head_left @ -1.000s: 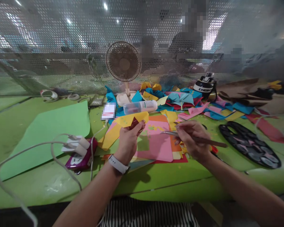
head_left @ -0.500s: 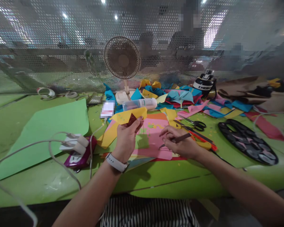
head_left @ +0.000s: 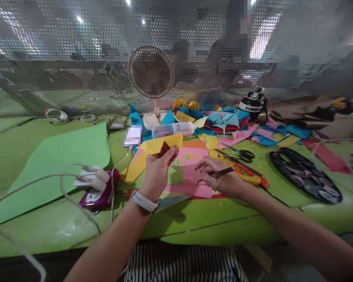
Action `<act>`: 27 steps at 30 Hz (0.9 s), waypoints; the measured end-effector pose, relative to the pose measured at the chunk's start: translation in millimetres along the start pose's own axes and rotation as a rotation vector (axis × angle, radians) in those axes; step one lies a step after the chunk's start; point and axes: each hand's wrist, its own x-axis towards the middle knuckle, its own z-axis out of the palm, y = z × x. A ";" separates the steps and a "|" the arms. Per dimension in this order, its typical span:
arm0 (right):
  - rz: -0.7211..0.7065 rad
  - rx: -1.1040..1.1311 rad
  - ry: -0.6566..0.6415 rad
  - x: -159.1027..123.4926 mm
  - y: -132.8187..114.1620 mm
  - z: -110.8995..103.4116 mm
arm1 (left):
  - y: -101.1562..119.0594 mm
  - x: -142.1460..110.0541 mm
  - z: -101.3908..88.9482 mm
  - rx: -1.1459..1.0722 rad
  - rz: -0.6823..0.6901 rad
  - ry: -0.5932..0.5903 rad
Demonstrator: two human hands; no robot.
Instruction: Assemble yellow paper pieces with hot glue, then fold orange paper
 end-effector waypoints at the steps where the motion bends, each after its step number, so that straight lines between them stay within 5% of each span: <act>1: -0.007 -0.006 -0.002 0.0 0.1 0.3 | -0.4 0.5 -0.4 0.002 0.000 -0.001; 15: -0.026 0.016 0.151 -0.3 -0.9 -6.7 | -4.5 1.2 -2.7 0.032 -0.035 -0.017; 22: -0.104 -0.030 0.522 -2.4 -1.1 -13.1 | -11.6 -10.6 0.5 0.220 -0.196 -0.113; 27: -0.116 0.132 0.635 -5.4 -2.3 -10.0 | -16.9 -20.1 6.3 0.304 -0.267 -0.246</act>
